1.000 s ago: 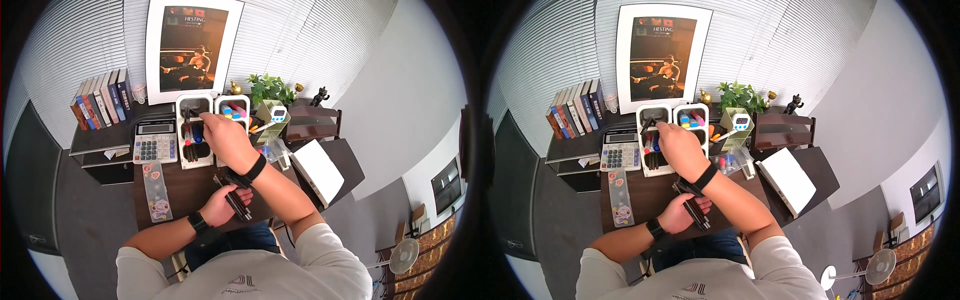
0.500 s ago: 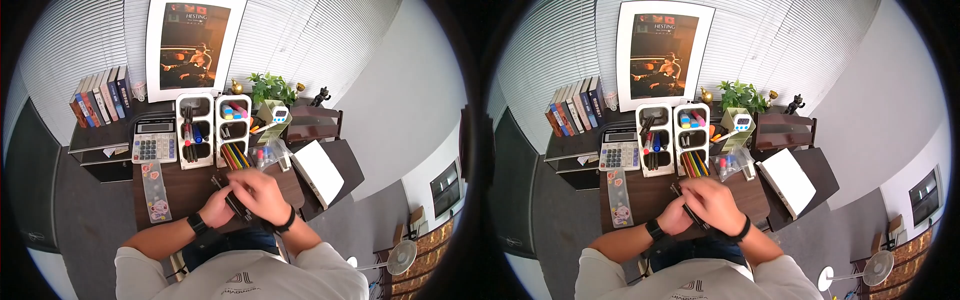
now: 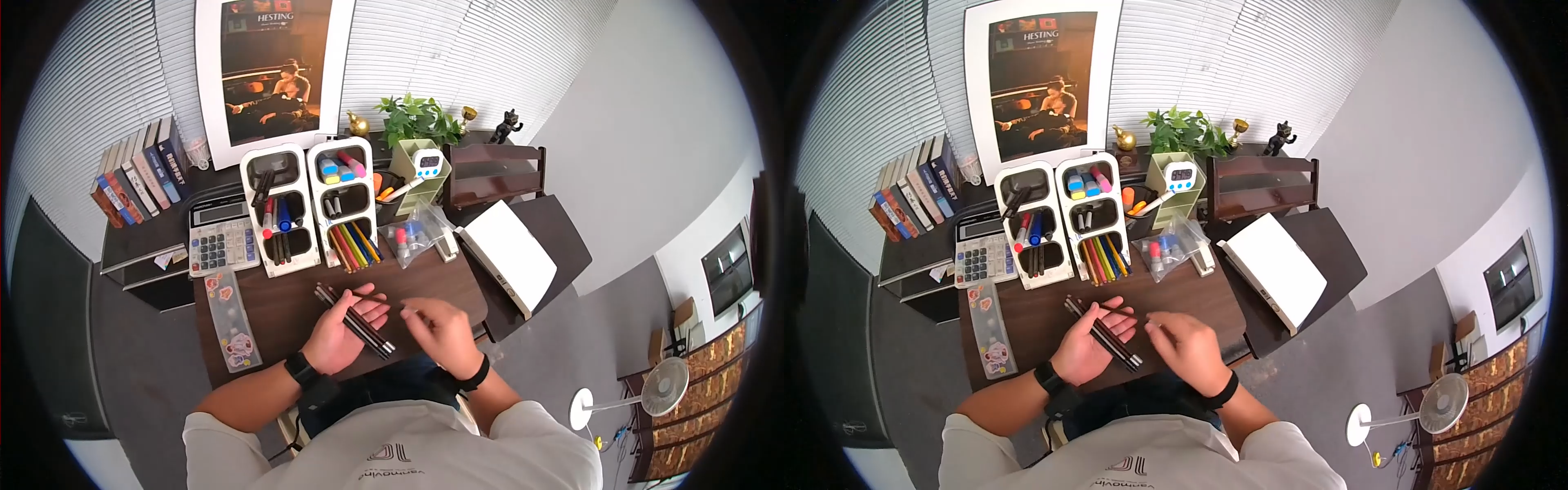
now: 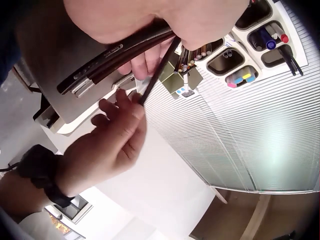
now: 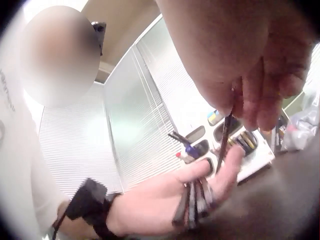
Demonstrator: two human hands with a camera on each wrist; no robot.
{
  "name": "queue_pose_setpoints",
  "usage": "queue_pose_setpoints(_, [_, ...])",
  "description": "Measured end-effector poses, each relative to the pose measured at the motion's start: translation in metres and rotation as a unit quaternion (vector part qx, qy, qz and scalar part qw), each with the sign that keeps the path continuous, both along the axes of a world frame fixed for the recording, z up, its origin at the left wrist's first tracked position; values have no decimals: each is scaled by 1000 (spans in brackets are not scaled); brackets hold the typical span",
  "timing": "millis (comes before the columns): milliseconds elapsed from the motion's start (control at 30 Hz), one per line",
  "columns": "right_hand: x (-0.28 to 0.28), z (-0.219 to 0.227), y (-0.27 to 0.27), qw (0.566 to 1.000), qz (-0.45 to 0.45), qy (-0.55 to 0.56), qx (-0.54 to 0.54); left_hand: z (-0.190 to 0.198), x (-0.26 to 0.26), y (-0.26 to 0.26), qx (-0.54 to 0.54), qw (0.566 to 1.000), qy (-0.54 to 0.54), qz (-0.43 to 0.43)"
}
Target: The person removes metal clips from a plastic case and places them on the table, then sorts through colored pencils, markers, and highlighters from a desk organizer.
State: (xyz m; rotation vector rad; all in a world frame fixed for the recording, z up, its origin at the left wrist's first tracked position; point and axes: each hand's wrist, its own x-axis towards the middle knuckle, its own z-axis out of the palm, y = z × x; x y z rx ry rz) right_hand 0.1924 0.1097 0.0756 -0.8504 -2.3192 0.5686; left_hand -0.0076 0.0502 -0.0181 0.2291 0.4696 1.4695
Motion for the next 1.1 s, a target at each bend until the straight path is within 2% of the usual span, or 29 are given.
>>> queue_pose_setpoints(67, [-2, 20, 1, 992, -26, 90, -82, -2, -1, 1, 0, 1000, -25, -14])
queue_pose_setpoints(133, [-1, 29, 7, 991, 13, 108, -74, 2, -1, 0, -15, 1000, -23, -7])
queue_pose_setpoints(200, [-7, 40, 8, 961, 80, 249, -90, 6, -2, -1, -29, 999, -18, -5])
queue_pose_setpoints(233, [-12, 50, 8, 952, 132, 264, -82, 8, -2, -1, -41, 999, -17, -7])
queue_pose_setpoints(267, [-21, 56, 12, 952, 132, 262, -82, 9, -2, -1, -52, 998, -17, -8])
queue_pose_setpoints(400, [-90, 72, 25, 955, 127, 261, 69, 4, -4, -3, -35, 998, -46, -17])
queue_pose_setpoints(533, [-154, 72, 44, 973, 109, 186, 80, 2, -7, 0, -1, 998, -51, -44])
queue_pose_setpoints(600, [-174, 66, 54, 976, 112, 151, 114, -8, -10, 2, 39, 994, -34, -95])
queue_pose_setpoints(733, [-199, 62, 62, 977, 97, 92, 164, 3, -6, -2, 27, 998, -8, -52])
queue_pose_setpoints(933, [-207, 57, 62, 982, 125, 63, 129, -6, -7, 4, 22, 998, -18, -50])
queue_pose_setpoints(1033, [-175, 67, 39, 985, 119, 70, 105, -13, -8, 4, 44, 997, -20, -67])
queue_pose_setpoints(1100, [-141, 61, 25, 985, 121, 100, 78, -17, -3, 8, 18, 998, -46, -24])
